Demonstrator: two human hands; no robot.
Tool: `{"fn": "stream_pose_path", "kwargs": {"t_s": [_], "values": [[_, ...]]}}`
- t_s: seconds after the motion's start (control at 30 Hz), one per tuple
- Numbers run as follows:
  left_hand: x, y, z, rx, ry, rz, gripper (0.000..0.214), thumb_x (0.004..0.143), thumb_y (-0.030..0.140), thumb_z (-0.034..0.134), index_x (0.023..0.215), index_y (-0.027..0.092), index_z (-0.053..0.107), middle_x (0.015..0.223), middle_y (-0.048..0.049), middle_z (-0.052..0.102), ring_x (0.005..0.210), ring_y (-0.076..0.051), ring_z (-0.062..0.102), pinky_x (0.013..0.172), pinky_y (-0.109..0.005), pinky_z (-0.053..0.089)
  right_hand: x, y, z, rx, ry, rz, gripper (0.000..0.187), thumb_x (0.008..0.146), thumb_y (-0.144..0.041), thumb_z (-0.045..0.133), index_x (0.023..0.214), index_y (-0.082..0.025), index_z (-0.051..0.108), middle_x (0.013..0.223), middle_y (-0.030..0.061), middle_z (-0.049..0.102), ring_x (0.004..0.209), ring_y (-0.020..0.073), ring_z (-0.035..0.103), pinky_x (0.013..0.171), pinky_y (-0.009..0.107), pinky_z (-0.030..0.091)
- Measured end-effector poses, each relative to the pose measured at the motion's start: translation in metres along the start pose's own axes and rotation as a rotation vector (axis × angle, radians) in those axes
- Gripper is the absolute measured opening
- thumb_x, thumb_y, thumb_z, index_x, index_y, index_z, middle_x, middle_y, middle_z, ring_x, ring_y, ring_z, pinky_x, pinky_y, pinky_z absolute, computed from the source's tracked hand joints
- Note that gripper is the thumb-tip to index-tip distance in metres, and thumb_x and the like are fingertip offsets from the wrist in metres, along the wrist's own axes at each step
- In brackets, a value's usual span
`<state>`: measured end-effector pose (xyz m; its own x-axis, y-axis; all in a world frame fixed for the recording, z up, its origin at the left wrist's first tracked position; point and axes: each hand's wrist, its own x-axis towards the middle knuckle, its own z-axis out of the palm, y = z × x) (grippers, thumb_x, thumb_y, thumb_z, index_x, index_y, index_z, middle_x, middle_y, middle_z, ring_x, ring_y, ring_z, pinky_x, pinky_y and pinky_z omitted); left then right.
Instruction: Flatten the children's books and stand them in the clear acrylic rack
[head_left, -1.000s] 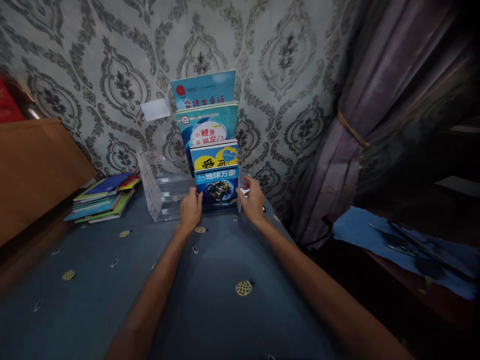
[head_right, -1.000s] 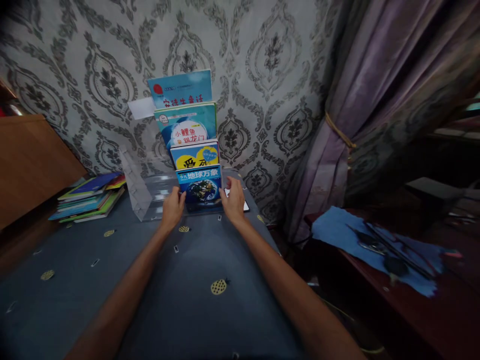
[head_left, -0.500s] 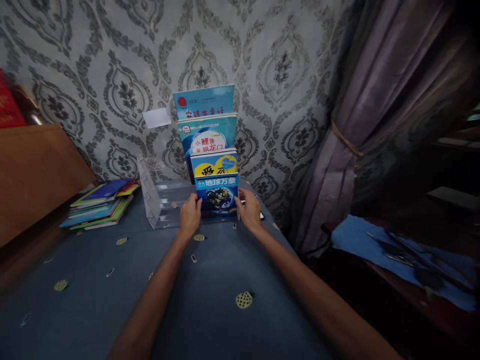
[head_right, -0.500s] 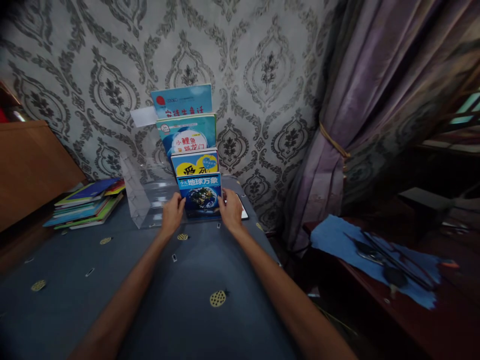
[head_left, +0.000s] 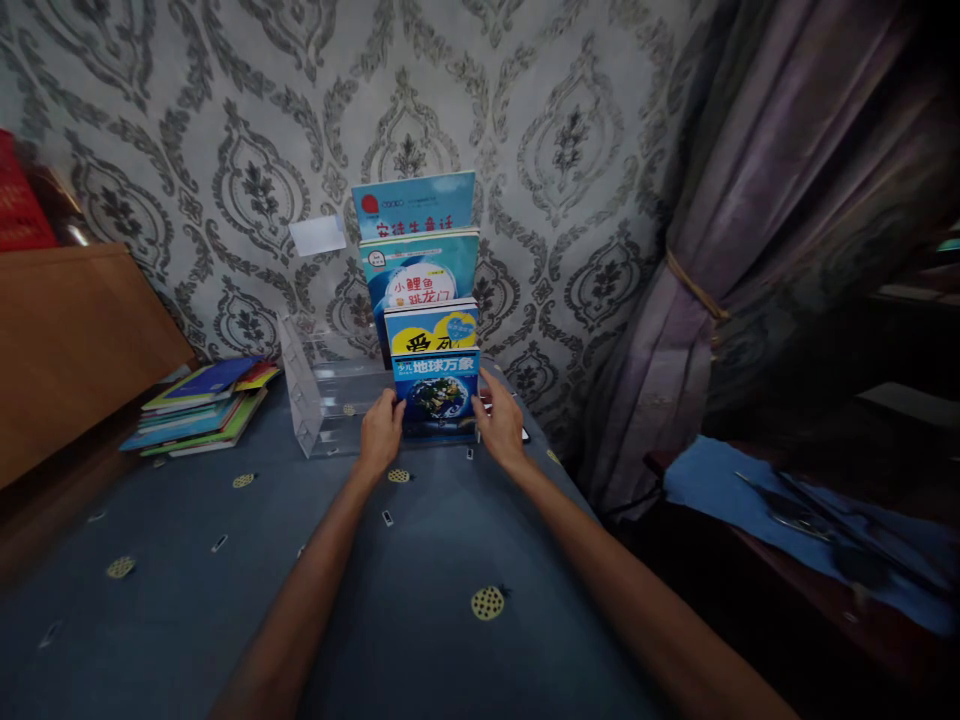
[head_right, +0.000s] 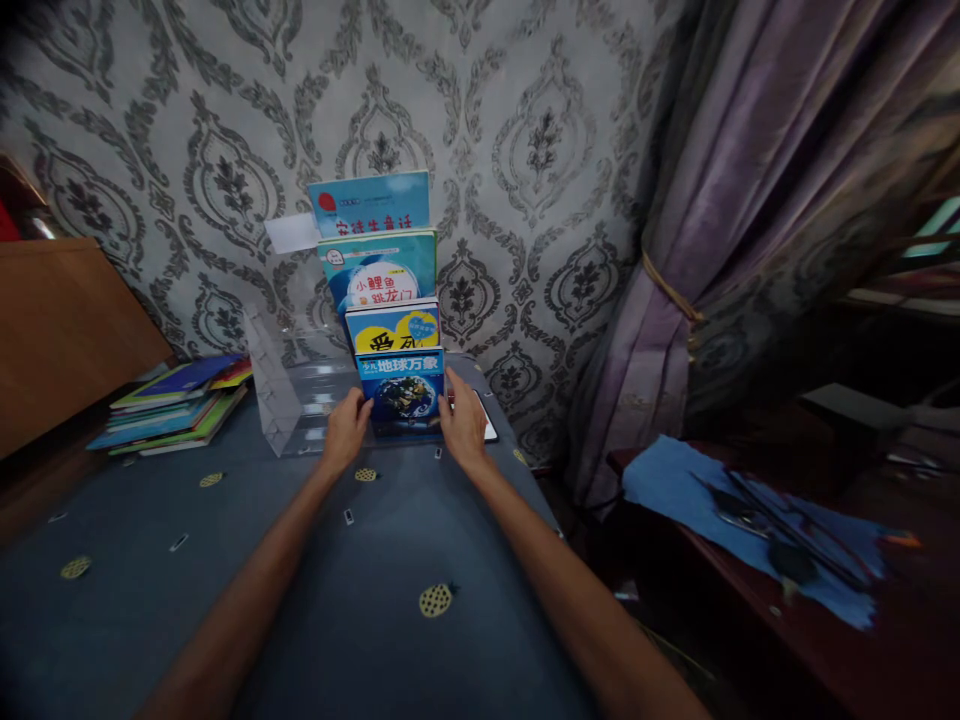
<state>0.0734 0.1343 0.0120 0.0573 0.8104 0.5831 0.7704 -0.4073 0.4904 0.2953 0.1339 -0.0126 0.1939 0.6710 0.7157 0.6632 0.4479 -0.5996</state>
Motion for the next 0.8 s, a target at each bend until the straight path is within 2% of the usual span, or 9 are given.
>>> {"fn": "stream_pose_path", "kwargs": {"t_s": [0.13, 0.63, 0.8], "values": [[-0.001, -0.003, -0.003, 0.015, -0.011, -0.001, 0.02, 0.102, 0.028, 0.043, 0.082, 0.023, 0.048, 0.079, -0.0004, 0.061, 0.075, -0.017, 0.058, 0.07, -0.027, 0.036, 0.001, 0.002, -0.002, 0.023, 0.005, 0.038, 0.052, 0.09, -0.03, 0.053, 0.14, -0.015, 0.052, 0.097, 0.0113, 0.071, 0.085, 0.0279, 0.067, 0.079, 0.043, 0.054], [-0.001, 0.001, -0.01, 0.094, -0.008, -0.034, 0.023, 0.104, 0.031, 0.041, 0.086, 0.022, 0.053, 0.082, -0.0023, 0.066, 0.077, -0.018, 0.061, 0.069, -0.028, 0.034, 0.002, -0.004, -0.006, 0.031, -0.003, 0.054, 0.047, 0.091, -0.036, 0.051, 0.133, -0.016, 0.054, 0.098, 0.0123, 0.073, 0.08, 0.0273, 0.068, 0.075, 0.042, 0.054], [-0.003, 0.005, -0.014, 0.135, 0.005, -0.052, 0.028, 0.105, 0.039, 0.041, 0.089, 0.022, 0.057, 0.085, -0.0044, 0.068, 0.079, -0.019, 0.063, 0.067, -0.028, 0.033, 0.004, -0.006, -0.008, 0.047, -0.006, 0.064, 0.046, 0.092, -0.036, 0.052, 0.133, -0.018, 0.053, 0.097, 0.0112, 0.073, 0.078, 0.0266, 0.069, 0.072, 0.041, 0.054]]}}
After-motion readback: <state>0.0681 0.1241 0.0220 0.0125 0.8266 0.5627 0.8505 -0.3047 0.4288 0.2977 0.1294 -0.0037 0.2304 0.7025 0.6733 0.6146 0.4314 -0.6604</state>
